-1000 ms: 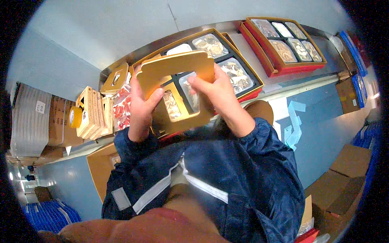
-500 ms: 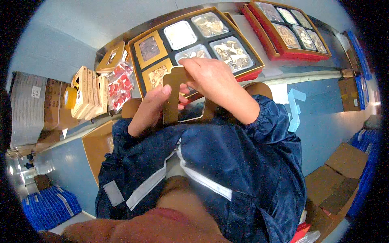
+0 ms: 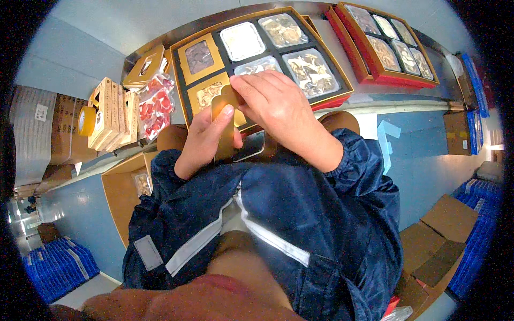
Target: The person assembles a multi-compartment gift box by placing gold cardboard inserts over individual food containers. The person repeatedly picks up inserts, aligns them over the compartments, and presses them into place. The person also wipes the box surface with a green cloth.
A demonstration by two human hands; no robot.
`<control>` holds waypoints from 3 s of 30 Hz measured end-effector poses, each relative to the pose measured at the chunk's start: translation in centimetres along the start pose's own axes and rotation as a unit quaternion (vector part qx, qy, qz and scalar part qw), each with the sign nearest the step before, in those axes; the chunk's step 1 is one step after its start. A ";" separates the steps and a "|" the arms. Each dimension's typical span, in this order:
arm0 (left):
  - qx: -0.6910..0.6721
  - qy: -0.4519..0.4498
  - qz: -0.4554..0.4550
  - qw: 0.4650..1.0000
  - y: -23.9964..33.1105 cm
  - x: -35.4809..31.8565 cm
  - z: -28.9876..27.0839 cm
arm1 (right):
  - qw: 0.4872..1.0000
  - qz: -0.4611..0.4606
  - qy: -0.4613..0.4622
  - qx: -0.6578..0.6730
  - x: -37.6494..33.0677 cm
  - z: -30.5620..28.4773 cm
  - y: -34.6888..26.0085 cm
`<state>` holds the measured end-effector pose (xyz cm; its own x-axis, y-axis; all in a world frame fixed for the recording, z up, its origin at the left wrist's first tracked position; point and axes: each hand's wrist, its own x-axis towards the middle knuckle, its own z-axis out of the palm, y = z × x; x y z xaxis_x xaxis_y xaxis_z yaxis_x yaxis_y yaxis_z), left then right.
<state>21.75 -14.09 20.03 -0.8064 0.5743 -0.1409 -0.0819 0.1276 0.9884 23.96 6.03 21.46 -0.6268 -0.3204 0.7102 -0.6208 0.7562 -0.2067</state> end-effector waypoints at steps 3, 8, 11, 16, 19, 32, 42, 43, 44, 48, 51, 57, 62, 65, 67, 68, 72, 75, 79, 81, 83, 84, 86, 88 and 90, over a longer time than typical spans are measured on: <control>0.044 -0.009 0.030 0.999 -0.8 -0.1 -0.2 | 1.000 -0.006 -0.017 0.024 0.0 0.0 0.3; 0.084 -0.032 0.063 0.994 -0.4 -0.8 0.4 | 0.988 -0.026 -0.110 0.107 0.0 -1.6 1.5; 0.146 -0.036 0.118 0.982 -0.8 -0.8 0.3 | 0.971 -0.015 -0.190 0.147 0.5 -2.8 1.3; 0.192 -0.003 0.150 0.970 -0.6 -0.9 0.9 | 0.981 -0.029 -0.171 0.087 -0.1 -3.2 0.2; 0.054 0.091 0.136 0.985 0.7 -1.1 1.8 | 0.988 -0.058 -0.131 0.049 0.4 -3.2 -0.3; 0.012 0.157 0.188 0.969 -0.6 -3.2 0.5 | 0.983 -0.013 -0.179 0.032 -0.3 -2.1 1.2; 0.358 -0.014 0.224 0.906 4.9 -1.9 -2.4 | 0.968 -0.075 -0.233 0.054 2.0 -2.5 0.5; 0.381 0.004 0.217 0.899 4.8 -2.0 -2.5 | 0.972 -0.066 -0.217 0.056 2.3 -2.5 0.4; 0.362 0.022 0.210 0.908 4.7 -2.0 -2.7 | 0.977 -0.054 -0.201 0.054 2.5 -2.6 0.5; 0.131 0.133 0.147 0.971 2.9 -2.3 -3.4 | 0.979 0.108 -0.051 0.165 2.3 -2.3 1.3; -0.094 0.150 0.098 0.979 -0.1 -2.3 -2.7 | 0.949 0.209 -0.089 0.219 1.3 -1.6 2.6; -0.210 0.002 0.023 0.977 1.3 -0.6 -2.8 | 0.947 0.081 -0.244 0.190 2.0 -2.2 4.4; -0.276 -0.067 -0.101 0.954 1.0 -0.7 -2.7 | 0.984 -0.008 -0.180 0.018 2.2 -1.6 1.8; -0.293 -0.050 -0.134 0.945 0.3 -1.0 -2.0 | 0.987 -0.050 -0.150 0.027 1.8 -1.2 -0.1; -0.274 -0.070 -0.151 0.947 0.3 -1.2 -2.2 | 0.988 -0.030 -0.148 0.021 1.3 -0.7 -0.8; -0.263 -0.077 -0.157 0.949 0.6 -1.2 -2.5 | 0.989 -0.024 -0.143 0.018 1.3 -0.6 -0.9; -0.112 -0.121 -0.072 0.984 1.3 -2.6 -3.1 | 0.964 -0.004 -0.242 0.108 1.9 -1.8 -1.1; -0.030 -0.096 -0.006 0.995 2.0 -4.1 -2.4 | 0.963 -0.031 -0.199 0.177 1.8 -1.1 -0.7; 0.036 -0.061 -0.009 0.997 2.1 -4.2 -2.1 | 0.932 0.013 -0.287 0.221 1.5 -1.8 -0.9; 0.043 -0.030 -0.011 0.999 1.9 -4.4 -1.8 | 0.955 -0.005 -0.231 0.187 1.6 -1.5 -1.3; -0.039 -0.022 -0.047 0.998 1.7 -3.8 -2.3 | 0.965 -0.023 -0.201 0.169 1.3 -0.7 -1.1; -0.079 -0.020 -0.064 0.995 1.6 -3.6 -2.6 | 0.973 -0.034 -0.181 0.142 1.3 -0.6 -1.0; -0.092 0.034 -0.049 0.994 1.6 -4.0 -2.5 | 0.984 -0.058 -0.139 0.091 1.8 -0.6 -0.8; -0.126 0.095 -0.006 0.987 1.5 -4.7 -2.6 | 0.989 -0.040 -0.141 0.005 1.7 -1.3 0.5; -0.117 0.082 -0.045 0.989 1.8 -4.9 -3.3 | 0.986 -0.028 -0.153 -0.067 0.3 -2.0 1.6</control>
<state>23.59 -19.31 22.71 -0.8727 0.4270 -0.2366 -0.2750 -0.0297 0.9610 23.72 8.23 22.70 -0.7193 -0.5048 0.4773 -0.6027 0.7951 -0.0673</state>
